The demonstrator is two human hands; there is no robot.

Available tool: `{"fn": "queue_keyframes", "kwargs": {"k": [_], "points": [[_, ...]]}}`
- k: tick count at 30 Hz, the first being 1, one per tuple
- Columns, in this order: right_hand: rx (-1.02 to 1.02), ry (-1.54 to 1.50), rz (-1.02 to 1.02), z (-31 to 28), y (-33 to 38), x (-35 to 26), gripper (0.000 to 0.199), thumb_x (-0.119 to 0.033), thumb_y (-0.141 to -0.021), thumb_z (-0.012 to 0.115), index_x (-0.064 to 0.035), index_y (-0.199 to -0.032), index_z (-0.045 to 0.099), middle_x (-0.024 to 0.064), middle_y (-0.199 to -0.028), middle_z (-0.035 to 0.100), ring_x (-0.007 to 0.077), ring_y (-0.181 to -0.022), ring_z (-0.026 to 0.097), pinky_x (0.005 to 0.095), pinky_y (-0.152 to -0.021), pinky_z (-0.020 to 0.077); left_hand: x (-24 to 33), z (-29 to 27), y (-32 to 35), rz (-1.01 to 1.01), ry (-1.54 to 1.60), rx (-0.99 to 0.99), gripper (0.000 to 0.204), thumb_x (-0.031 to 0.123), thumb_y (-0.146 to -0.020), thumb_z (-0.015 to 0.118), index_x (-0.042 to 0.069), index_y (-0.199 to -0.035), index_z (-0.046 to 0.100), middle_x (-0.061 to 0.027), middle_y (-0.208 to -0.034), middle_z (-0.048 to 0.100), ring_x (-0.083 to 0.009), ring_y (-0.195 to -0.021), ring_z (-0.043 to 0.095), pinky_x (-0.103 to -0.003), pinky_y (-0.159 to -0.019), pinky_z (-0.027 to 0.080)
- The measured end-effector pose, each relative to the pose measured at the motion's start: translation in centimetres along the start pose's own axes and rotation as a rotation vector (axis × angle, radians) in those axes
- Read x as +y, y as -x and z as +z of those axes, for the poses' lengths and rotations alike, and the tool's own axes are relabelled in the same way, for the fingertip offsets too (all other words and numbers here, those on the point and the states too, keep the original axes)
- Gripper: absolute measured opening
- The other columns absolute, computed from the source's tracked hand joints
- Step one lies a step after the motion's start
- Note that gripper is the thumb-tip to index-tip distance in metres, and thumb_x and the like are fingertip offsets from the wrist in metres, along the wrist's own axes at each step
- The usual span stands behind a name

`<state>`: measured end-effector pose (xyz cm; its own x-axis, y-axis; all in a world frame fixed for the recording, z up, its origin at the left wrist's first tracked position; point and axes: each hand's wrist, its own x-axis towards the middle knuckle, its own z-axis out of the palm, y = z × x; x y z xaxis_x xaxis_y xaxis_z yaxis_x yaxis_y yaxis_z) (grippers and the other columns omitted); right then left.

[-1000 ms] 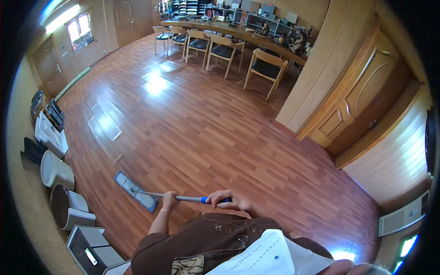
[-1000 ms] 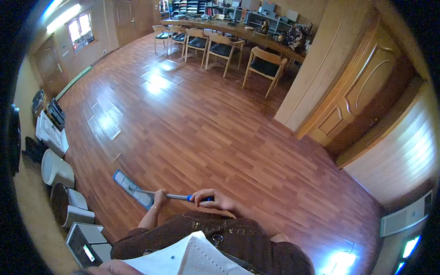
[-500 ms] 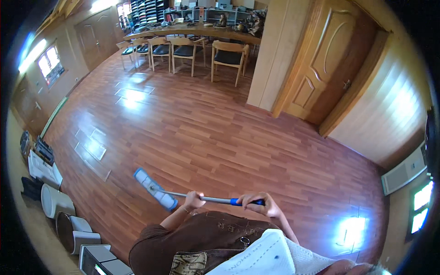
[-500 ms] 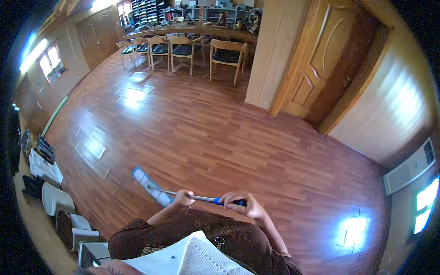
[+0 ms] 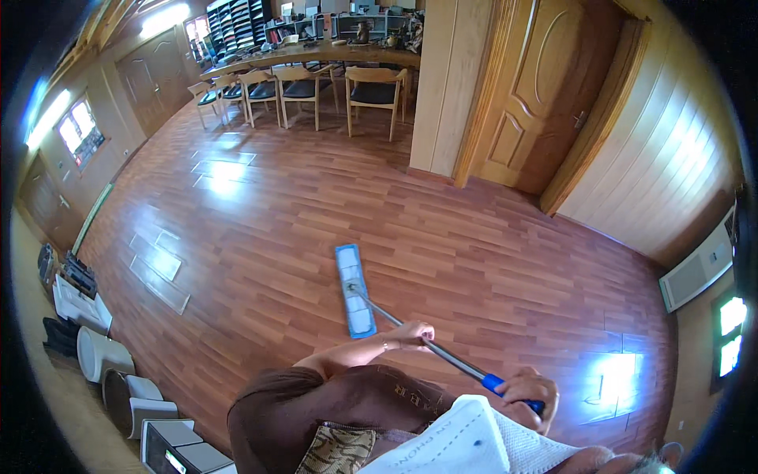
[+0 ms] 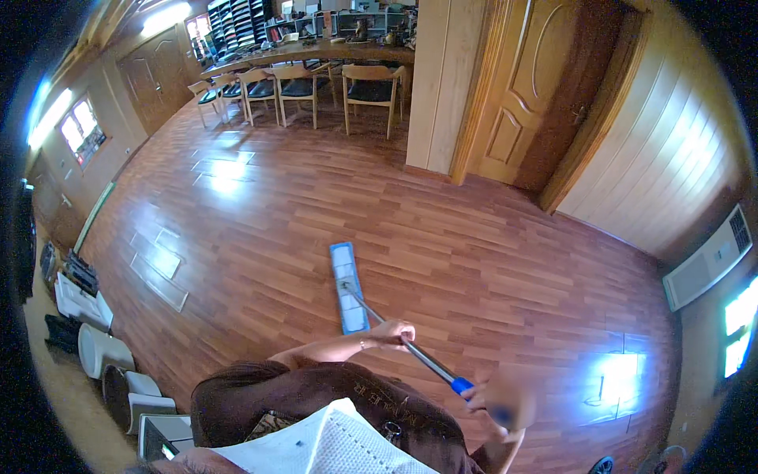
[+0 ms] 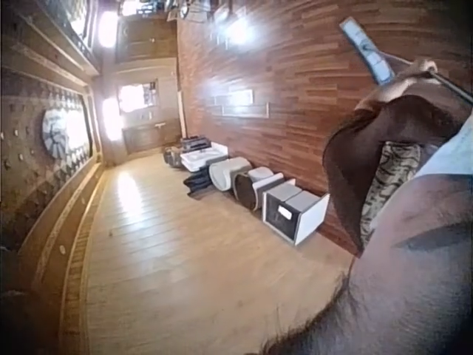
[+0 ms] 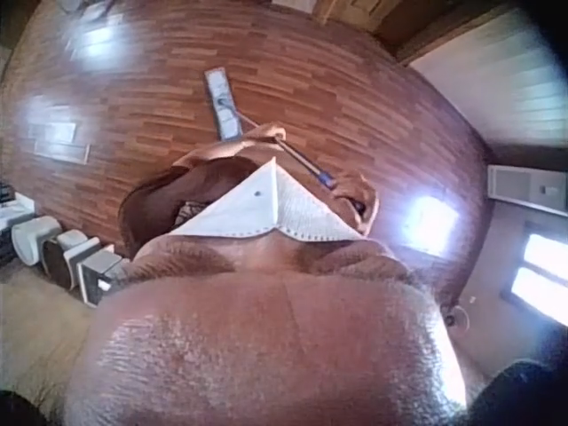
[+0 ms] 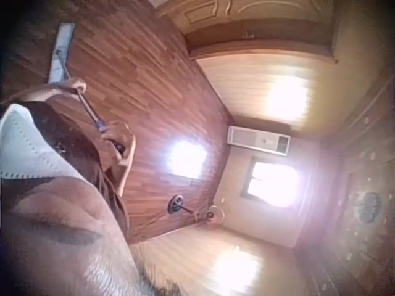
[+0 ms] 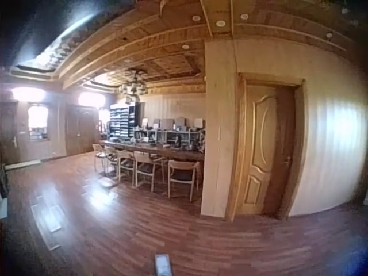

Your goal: Mopping the wooden floor of an office room using a flat mop.

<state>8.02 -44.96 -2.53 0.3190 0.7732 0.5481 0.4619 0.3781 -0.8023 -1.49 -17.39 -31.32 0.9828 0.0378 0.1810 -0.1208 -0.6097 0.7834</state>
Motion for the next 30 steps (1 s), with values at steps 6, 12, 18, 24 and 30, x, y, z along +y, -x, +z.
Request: {"fn": "queue_keyframes", "kwargs": {"k": [6,12,18,24,30], "points": [[0.076,0.332,-0.183,-2.4,1.9,-5.7,0.031,-0.041,-0.08,0.064,-0.012,-0.07,0.064,0.0026,-0.059,0.065,0.0189,-0.058,0.065,0.035,-0.059,0.0482,2.1,4.3,-4.0,-0.231,0.35,-0.331,0.03,0.031,-0.079,0.059,0.007,-0.062,0.051,-0.011,-0.054,0.051,-0.0283,-0.05,0.053,-0.042,-0.048,0.041],[0.064,0.441,-0.771,-4.9,2.4,-5.8,0.033,-0.04,-0.089,0.06,-0.0089,-0.08,0.055,0.0041,-0.067,0.061,0.0197,-0.058,0.056,0.0343,-0.052,0.0451,9.4,4.4,-3.2,-0.492,0.788,-0.511,0.034,0.026,-0.085,0.045,0.011,-0.055,0.05,-0.0025,-0.043,0.042,-0.0148,-0.032,0.039,-0.033,-0.033,0.027],[0.168,0.199,-0.861,-1.7,-0.4,-7.1,0.037,-0.046,-0.087,0.061,-0.0131,-0.07,0.06,-0.0002,-0.061,0.061,0.0169,-0.057,0.061,0.0296,-0.052,0.0415,7.6,6.6,3.2,-0.135,-0.052,-0.075,0.023,0.025,-0.077,0.059,0.009,-0.062,0.055,-0.0127,-0.058,0.056,-0.0312,-0.052,0.056,-0.042,-0.051,0.043],[-0.093,-0.369,-0.732,5.4,-1.5,-5.8,0.035,-0.039,-0.084,0.068,-0.0079,-0.069,0.062,0.0045,-0.06,0.063,0.0192,-0.055,0.062,0.0298,-0.052,0.0468,10.5,3.6,15.5,-0.299,-0.036,0.258,0.021,0.025,-0.076,0.06,0.007,-0.066,0.056,-0.017,-0.068,0.059,-0.0377,-0.066,0.059,-0.045,-0.056,0.043],[-0.311,-0.867,-0.369,13.8,1.8,-4.2,0.03,-0.031,-0.081,0.069,-0.005,-0.068,0.062,0.0085,-0.058,0.062,0.0249,-0.054,0.062,0.0365,-0.052,0.0437,10.1,5.2,27.7,-0.491,-0.072,0.552,0.017,0.021,-0.075,0.061,0.008,-0.065,0.057,-0.0179,-0.066,0.057,-0.0395,-0.064,0.058,-0.045,-0.055,0.042]]}}
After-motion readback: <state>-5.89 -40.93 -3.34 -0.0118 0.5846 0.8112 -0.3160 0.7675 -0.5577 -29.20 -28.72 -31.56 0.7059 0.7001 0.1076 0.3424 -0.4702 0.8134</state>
